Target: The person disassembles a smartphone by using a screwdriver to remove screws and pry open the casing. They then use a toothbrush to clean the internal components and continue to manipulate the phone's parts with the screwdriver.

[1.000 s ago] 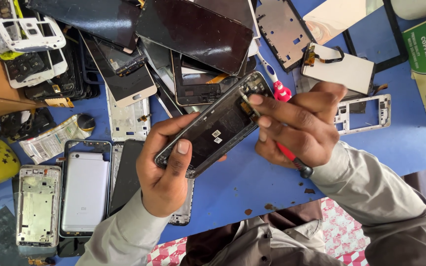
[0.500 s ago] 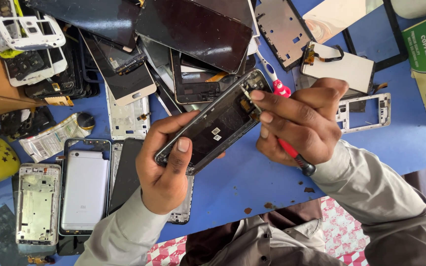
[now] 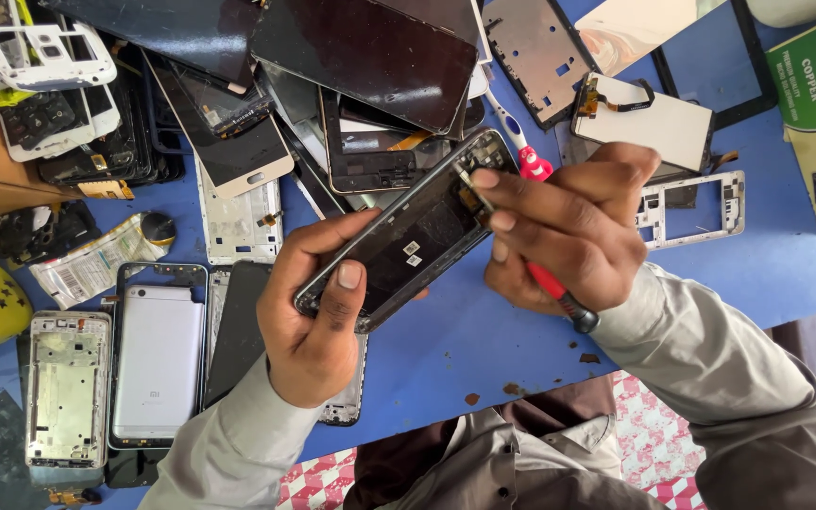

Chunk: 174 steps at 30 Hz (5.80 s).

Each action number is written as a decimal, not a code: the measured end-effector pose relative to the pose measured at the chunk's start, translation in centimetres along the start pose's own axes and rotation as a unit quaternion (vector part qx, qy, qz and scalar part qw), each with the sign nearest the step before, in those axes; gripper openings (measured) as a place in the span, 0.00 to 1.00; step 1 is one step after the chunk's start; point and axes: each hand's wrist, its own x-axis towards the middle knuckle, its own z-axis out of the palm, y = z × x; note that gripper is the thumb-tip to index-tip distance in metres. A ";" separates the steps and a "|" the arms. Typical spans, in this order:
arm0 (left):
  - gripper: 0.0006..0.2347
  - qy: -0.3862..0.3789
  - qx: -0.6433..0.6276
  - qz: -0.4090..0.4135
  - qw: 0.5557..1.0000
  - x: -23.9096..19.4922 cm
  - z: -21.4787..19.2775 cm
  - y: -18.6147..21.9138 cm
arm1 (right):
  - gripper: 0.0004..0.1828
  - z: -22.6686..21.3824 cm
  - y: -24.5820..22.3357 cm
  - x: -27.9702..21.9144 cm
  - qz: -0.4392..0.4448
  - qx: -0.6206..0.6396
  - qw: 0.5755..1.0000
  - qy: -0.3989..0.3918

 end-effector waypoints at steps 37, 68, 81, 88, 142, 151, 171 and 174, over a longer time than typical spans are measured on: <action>0.23 0.020 0.011 -0.014 1.000 0.0 -0.2 -0.1 | 0.16 -0.1 0.1 0.6 -0.008 0.009 0.999 -0.040; 0.37 -0.081 -0.115 -0.047 0.989 -0.3 -0.6 -0.5 | 0.08 2.0 -2.8 0.8 -0.093 0.118 0.989 -0.004; 0.38 -0.071 -0.100 -0.073 0.990 -0.2 -0.2 0.2 | 0.09 2.4 -2.5 1.0 -0.079 0.170 0.982 -0.010; 0.37 -0.065 -0.078 -0.053 0.993 -0.2 -0.4 0.0 | 0.09 2.5 -2.4 0.9 -0.084 0.193 0.977 -0.020; 0.38 -0.089 -0.053 -0.079 0.991 0.8 -0.4 -0.2 | 0.26 1.3 -1.2 1.1 -0.087 0.209 0.973 -0.043; 0.37 -0.061 -0.065 -0.094 0.992 0.9 -0.5 -0.5 | 0.09 -0.2 -0.9 2.2 0.013 0.083 0.996 0.003; 0.27 -0.051 0.043 -0.065 0.996 2.2 -0.3 -0.2 | 0.12 0.6 -1.0 1.1 0.169 0.154 0.972 0.059; 0.24 -0.044 0.090 -0.111 0.989 2.4 0.0 0.8 | 0.11 0.7 -0.8 1.1 0.174 0.173 0.966 0.081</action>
